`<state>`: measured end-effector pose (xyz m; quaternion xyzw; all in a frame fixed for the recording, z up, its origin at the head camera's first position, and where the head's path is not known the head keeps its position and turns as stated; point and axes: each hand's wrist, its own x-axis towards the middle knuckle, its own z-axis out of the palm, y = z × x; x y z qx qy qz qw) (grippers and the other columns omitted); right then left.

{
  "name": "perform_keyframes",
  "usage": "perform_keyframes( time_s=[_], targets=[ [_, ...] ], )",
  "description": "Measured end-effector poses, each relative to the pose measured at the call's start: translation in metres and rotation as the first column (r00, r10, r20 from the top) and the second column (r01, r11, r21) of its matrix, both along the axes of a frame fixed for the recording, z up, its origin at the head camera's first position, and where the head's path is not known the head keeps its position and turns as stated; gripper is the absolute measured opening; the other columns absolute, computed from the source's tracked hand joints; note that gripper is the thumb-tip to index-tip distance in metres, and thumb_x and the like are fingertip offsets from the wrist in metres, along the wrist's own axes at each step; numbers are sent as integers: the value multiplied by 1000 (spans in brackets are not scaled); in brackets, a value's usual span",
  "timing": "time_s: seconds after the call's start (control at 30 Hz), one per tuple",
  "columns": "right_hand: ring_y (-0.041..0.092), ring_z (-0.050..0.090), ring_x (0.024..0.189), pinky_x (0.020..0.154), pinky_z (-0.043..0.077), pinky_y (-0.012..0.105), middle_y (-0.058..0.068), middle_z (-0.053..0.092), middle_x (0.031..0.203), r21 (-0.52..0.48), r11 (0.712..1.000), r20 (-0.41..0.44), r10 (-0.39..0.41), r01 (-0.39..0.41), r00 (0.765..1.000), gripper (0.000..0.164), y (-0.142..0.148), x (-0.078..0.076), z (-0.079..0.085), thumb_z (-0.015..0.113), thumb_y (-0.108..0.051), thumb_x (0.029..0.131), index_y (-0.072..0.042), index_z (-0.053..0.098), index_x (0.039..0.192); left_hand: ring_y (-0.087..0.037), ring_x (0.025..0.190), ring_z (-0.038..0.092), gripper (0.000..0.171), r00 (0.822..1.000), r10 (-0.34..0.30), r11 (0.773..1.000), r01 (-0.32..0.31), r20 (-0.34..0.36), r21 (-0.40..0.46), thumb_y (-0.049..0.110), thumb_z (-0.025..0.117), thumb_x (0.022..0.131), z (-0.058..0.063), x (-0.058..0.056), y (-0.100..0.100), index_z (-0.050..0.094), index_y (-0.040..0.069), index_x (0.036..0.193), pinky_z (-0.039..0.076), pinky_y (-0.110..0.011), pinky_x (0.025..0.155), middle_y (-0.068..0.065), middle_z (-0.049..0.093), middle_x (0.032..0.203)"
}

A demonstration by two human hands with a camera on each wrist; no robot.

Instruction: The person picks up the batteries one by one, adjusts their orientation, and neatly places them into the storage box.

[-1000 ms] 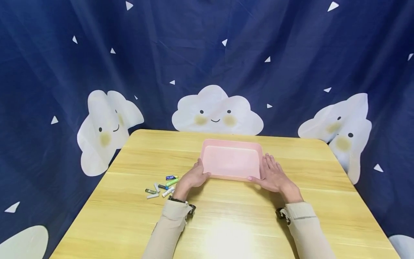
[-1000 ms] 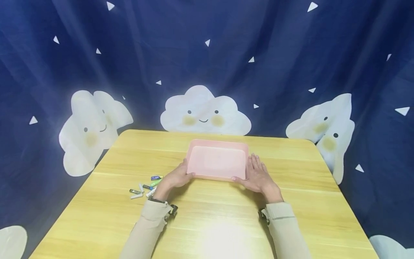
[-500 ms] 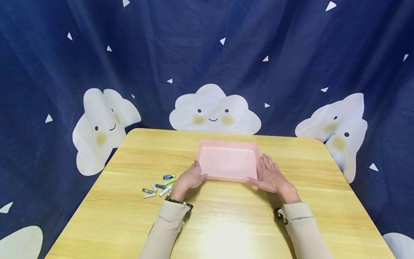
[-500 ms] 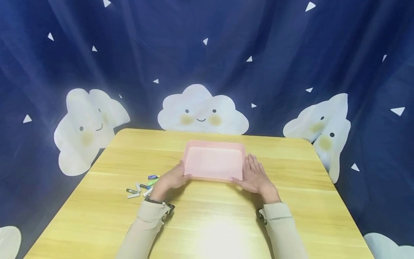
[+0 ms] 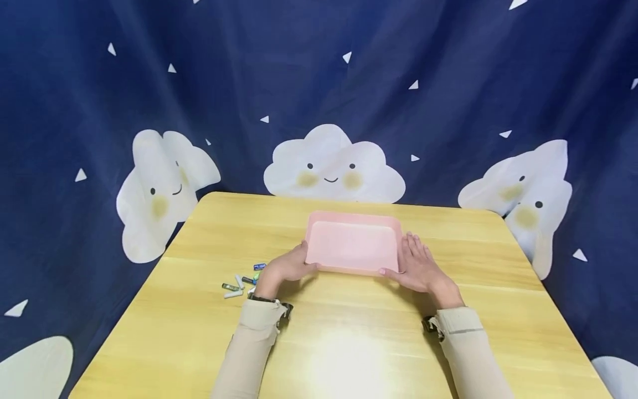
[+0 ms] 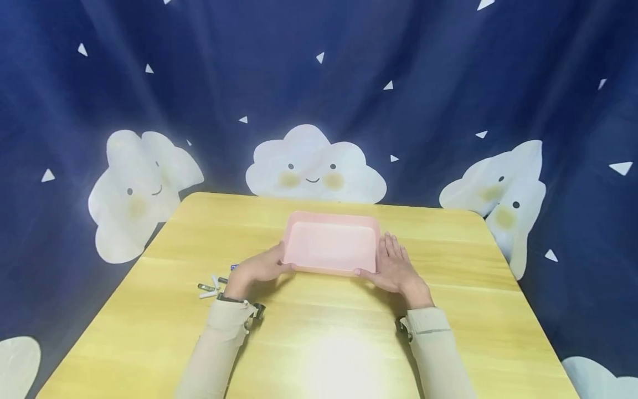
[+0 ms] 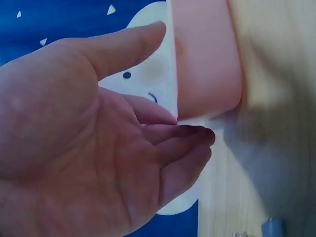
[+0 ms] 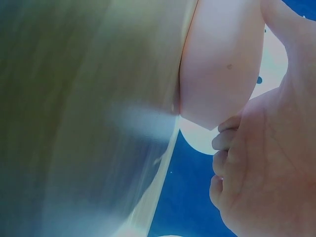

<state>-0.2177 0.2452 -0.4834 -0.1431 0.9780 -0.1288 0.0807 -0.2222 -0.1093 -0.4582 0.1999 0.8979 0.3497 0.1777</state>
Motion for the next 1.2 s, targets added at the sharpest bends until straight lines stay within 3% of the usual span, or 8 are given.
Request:
perform_keyframes(
  time_s=[0.13,0.3,0.57,0.67,0.83,0.97,1.07,1.2],
  targets=[
    [52,-2,158,126,5,67,33,-5,169,-7,1000,10,-18,18,1000,118,2,-1,0,47,-74,95,15,3,159,-43,155,30,67,999,27,999,-29,-43,-34,26,55,107,13,-10,-9,28,-8,158,24,-54,127,-29,32,163],
    [52,-4,158,126,4,67,33,-6,169,-15,1000,12,-14,15,1000,118,1,-5,-1,45,-75,95,14,2,159,-42,156,28,65,990,74,990,-87,-123,-108,32,51,109,28,-16,-31,33,-7,157,24,-54,127,-28,31,165],
    [51,-3,158,126,4,67,33,-5,169,-28,1000,26,-14,14,1000,119,0,-7,6,48,-74,95,15,2,159,-38,136,53,51,964,80,997,-83,-252,1,27,58,106,43,-16,-74,49,7,153,46,-55,110,-18,48,154],
    [50,-3,159,126,4,66,33,-6,169,-23,1000,34,-12,13,999,120,0,-6,6,48,-75,94,14,1,159,-36,128,59,47,954,116,993,-119,-276,5,26,60,106,42,-12,-88,55,7,148,50,-53,104,-16,54,147],
    [50,-3,159,127,4,65,33,-6,169,-18,1000,39,-13,13,999,122,2,-5,5,49,-76,93,14,0,159,-33,106,67,40,933,173,977,-203,-316,-66,25,62,104,35,-6,-102,66,-3,132,56,-48,90,-21,65,131],
    [50,-4,159,127,3,65,33,-6,169,-23,1000,47,-9,10,999,122,1,-4,3,48,-77,93,14,0,159,-20,76,64,33,936,190,949,-253,-297,-189,30,63,103,23,-2,-109,78,1,107,53,-37,69,-13,73,99],
    [50,-4,158,127,3,65,33,-7,169,-22,1000,54,-9,11,999,122,2,-3,2,48,-77,94,14,-1,159,-13,54,47,42,945,207,915,-279,-253,-293,36,62,103,14,0,-110,75,9,75,40,-30,54,0,57,64],
    [50,-4,159,127,3,65,32,-6,169,-22,1000,50,-12,13,999,121,2,-2,0,48,-76,94,14,0,159,-12,46,33,59,942,233,864,-315,-243,-392,47,63,101,6,4,-109,49,17,52,30,-28,47,6,31,51]
  ],
)
